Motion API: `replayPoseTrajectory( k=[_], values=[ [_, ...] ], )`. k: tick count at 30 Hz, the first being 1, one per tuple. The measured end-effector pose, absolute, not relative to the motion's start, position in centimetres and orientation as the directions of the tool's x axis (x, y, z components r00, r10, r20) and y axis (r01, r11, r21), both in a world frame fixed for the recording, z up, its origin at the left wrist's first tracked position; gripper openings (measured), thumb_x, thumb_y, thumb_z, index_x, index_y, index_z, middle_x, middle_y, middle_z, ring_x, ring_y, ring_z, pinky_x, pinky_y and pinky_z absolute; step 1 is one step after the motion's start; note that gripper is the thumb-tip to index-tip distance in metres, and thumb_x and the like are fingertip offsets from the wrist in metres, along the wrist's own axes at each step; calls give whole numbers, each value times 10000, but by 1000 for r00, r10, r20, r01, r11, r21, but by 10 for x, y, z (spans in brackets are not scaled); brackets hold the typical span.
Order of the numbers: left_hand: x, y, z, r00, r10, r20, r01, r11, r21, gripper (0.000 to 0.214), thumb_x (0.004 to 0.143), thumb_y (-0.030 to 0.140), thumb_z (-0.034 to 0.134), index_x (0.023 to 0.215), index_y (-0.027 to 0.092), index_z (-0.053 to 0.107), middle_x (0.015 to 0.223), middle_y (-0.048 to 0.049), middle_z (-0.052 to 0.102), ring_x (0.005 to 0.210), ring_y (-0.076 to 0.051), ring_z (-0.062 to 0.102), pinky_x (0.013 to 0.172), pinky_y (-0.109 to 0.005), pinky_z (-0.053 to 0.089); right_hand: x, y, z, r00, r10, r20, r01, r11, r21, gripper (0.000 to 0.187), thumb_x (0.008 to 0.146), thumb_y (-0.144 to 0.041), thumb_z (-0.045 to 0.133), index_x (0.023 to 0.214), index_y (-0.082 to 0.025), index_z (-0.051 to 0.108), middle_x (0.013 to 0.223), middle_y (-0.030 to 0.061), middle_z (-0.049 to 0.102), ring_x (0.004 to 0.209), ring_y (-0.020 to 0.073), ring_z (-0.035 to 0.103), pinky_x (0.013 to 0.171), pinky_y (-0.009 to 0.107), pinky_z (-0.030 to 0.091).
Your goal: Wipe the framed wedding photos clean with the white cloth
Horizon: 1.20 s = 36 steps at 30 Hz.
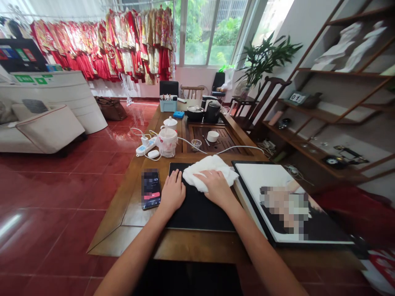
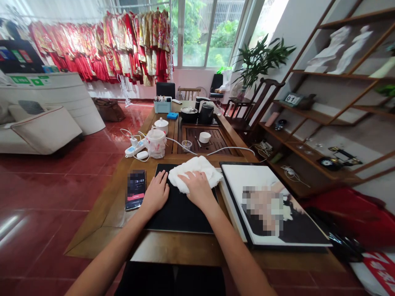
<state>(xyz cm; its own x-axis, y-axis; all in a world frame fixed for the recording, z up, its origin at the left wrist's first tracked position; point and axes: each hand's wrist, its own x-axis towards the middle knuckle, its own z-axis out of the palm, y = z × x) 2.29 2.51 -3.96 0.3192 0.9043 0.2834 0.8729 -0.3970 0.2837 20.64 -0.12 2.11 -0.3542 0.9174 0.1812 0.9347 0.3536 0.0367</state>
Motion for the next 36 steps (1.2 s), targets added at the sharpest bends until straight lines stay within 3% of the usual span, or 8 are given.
replayPoseTrajectory(
  k=[10,13,18,23,26,36],
  values=[
    [24,24,-38,310,908,283,877,-388,283,482,929,210,351,1395,107,415,1491,-112,380,1393,-230,323,1144,-404,284,206,-99,15,-395,908,142,918,396,25,827,531,-13,569,1309,-288,511,1287,43,579,1122,337,506,946,468,380],
    [24,24,-38,312,909,276,879,-386,279,485,931,211,349,1398,96,411,1495,-117,371,1392,-232,324,1147,-402,281,213,-113,20,-407,904,133,909,415,-40,831,512,-29,546,1290,-319,521,1272,17,591,1107,334,520,928,470,390],
    [24,24,-38,315,911,266,878,-387,283,483,932,209,349,1395,86,417,1502,-118,358,1392,-237,323,1148,-410,283,232,-106,46,-396,907,145,888,418,-192,706,597,-53,499,1231,-358,559,1227,-24,616,1092,244,541,885,385,386],
    [23,25,-39,313,912,264,877,-384,288,485,936,212,343,1396,78,414,1502,-120,357,1392,-242,322,1150,-413,279,233,-67,58,-273,890,365,936,333,-111,642,688,-102,523,1294,-313,523,1289,18,580,1155,257,496,897,391,347],
    [23,25,-39,316,908,275,873,-392,291,482,938,215,343,1398,89,412,1499,-116,364,1393,-239,321,1147,-416,283,226,-34,48,-232,876,424,957,283,-62,648,706,-110,546,1328,-287,498,1319,37,560,1179,269,475,927,403,325],
    [23,25,-40,318,907,277,868,-396,300,486,933,208,355,1401,87,408,1499,-123,362,1394,-242,318,1146,-422,286,221,6,9,-349,903,249,932,361,-4,747,607,-25,566,1310,-275,527,1315,55,563,1192,271,461,967,401,312]
  ],
)
